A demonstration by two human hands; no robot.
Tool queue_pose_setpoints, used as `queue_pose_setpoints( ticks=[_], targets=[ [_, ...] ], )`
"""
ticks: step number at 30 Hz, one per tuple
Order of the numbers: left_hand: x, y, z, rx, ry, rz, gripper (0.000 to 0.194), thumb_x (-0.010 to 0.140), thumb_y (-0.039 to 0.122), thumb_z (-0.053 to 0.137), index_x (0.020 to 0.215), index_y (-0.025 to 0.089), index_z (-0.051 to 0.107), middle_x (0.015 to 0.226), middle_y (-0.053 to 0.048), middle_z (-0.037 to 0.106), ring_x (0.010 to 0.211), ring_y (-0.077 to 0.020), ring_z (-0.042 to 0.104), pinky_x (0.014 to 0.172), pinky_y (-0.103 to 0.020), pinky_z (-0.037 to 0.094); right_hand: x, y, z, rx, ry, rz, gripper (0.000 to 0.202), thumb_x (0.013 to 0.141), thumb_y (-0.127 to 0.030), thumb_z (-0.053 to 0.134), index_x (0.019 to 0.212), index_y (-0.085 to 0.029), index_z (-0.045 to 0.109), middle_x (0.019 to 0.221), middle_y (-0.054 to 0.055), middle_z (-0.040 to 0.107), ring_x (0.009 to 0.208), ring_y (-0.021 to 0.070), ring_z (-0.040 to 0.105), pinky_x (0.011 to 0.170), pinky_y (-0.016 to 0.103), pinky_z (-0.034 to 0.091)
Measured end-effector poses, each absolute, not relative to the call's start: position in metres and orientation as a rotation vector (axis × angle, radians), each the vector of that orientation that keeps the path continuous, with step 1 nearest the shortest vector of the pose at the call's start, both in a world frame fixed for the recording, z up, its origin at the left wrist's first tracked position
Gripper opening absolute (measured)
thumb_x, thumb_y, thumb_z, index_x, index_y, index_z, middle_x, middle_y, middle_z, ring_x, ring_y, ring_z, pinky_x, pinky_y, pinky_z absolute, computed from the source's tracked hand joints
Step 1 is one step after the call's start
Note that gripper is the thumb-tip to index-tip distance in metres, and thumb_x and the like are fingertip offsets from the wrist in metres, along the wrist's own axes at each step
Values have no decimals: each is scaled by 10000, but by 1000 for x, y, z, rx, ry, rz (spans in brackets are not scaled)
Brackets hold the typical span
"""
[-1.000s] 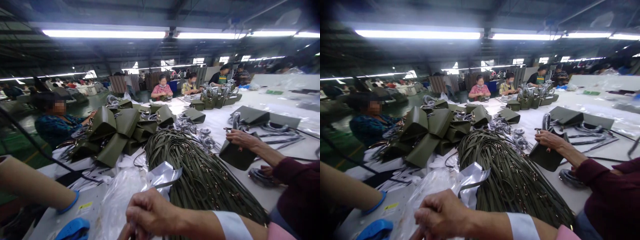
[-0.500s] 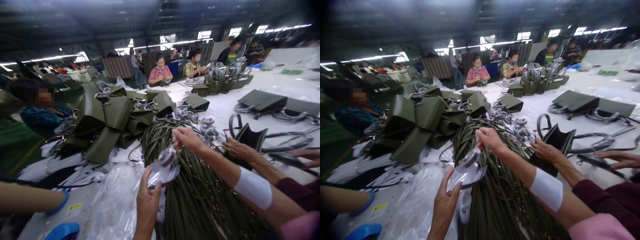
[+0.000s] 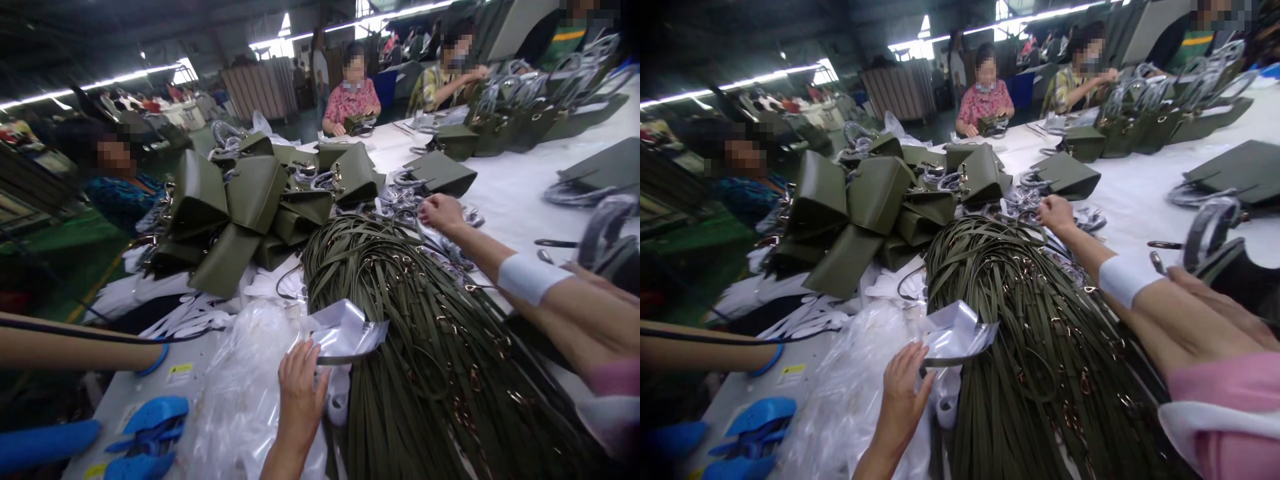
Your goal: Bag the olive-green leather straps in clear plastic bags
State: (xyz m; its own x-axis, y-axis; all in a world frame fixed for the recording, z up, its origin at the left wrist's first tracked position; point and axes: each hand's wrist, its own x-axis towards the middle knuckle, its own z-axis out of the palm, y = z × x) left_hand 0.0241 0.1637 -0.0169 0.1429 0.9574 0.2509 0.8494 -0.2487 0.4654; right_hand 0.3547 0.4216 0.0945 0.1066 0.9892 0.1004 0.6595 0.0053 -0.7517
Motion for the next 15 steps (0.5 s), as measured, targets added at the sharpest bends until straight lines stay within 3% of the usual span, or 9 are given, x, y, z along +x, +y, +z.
queue_pose_setpoints(
  ticks=[3, 5, 7, 8, 9, 12, 15],
  targets=[
    [24, 168, -16, 2188, 1708, 625, 254, 770, 79, 508, 973, 197, 606, 913, -59, 626, 927, -235, 567, 947, -622, 315, 317, 387, 82, -1607, -1878, 940, 234, 885, -296, 478, 868, -97, 600, 733, 38, 612, 594, 79, 558, 539, 202, 454],
    [22, 171, -9, 2133, 1628, 644, 199, 758, 72, 500, 862, 191, 622, 807, -34, 597, 819, -199, 560, 921, -548, 372, 284, 348, 77, -1421, -2099, 1164, 239, 798, -339, 587, 854, -112, 637, 707, 26, 633, 604, 94, 576, 548, 203, 454],
    [20, 176, 3, 2091, 1570, 689, 140, 776, 109, 496, 806, 176, 615, 776, -34, 578, 787, -183, 551, 827, -416, 453, 254, 305, 72, -1193, -2288, 1329, 366, 663, -343, 718, 969, -155, 649, 830, 21, 664, 713, 117, 604, 636, 216, 474],
    [17, 178, 12, 2081, 1567, 707, 117, 793, 139, 494, 788, 170, 606, 770, -34, 574, 776, -175, 551, 768, -354, 470, 242, 288, 70, -1007, -2464, 1331, 432, 674, -327, 713, 1062, -161, 620, 877, 29, 667, 734, 119, 602, 646, 212, 465],
    [15, 179, 22, 2047, 1569, 727, 109, 810, 176, 495, 769, 164, 595, 757, -30, 566, 756, -164, 552, 712, -303, 473, 233, 274, 68, -927, -2581, 1267, 364, 710, -296, 684, 1045, -166, 629, 841, 17, 668, 697, 106, 592, 621, 197, 447],
    [6, 181, 57, 1639, 1500, 852, 184, 815, 318, 544, 732, 154, 546, 628, 25, 499, 578, -102, 518, 541, -203, 441, 224, 267, 71, -931, -2705, 983, 149, 816, -234, 550, 861, -143, 660, 690, 4, 631, 589, 89, 536, 547, 186, 383],
    [-5, 173, 96, 970, 1225, 1068, 257, 759, 378, 620, 717, 161, 488, 498, 94, 355, 367, -28, 338, 363, -136, 332, 235, 298, 88, -1097, -2585, 704, 189, 843, -255, 501, 836, -127, 641, 758, 39, 623, 685, 121, 541, 643, 221, 386]
  ],
)
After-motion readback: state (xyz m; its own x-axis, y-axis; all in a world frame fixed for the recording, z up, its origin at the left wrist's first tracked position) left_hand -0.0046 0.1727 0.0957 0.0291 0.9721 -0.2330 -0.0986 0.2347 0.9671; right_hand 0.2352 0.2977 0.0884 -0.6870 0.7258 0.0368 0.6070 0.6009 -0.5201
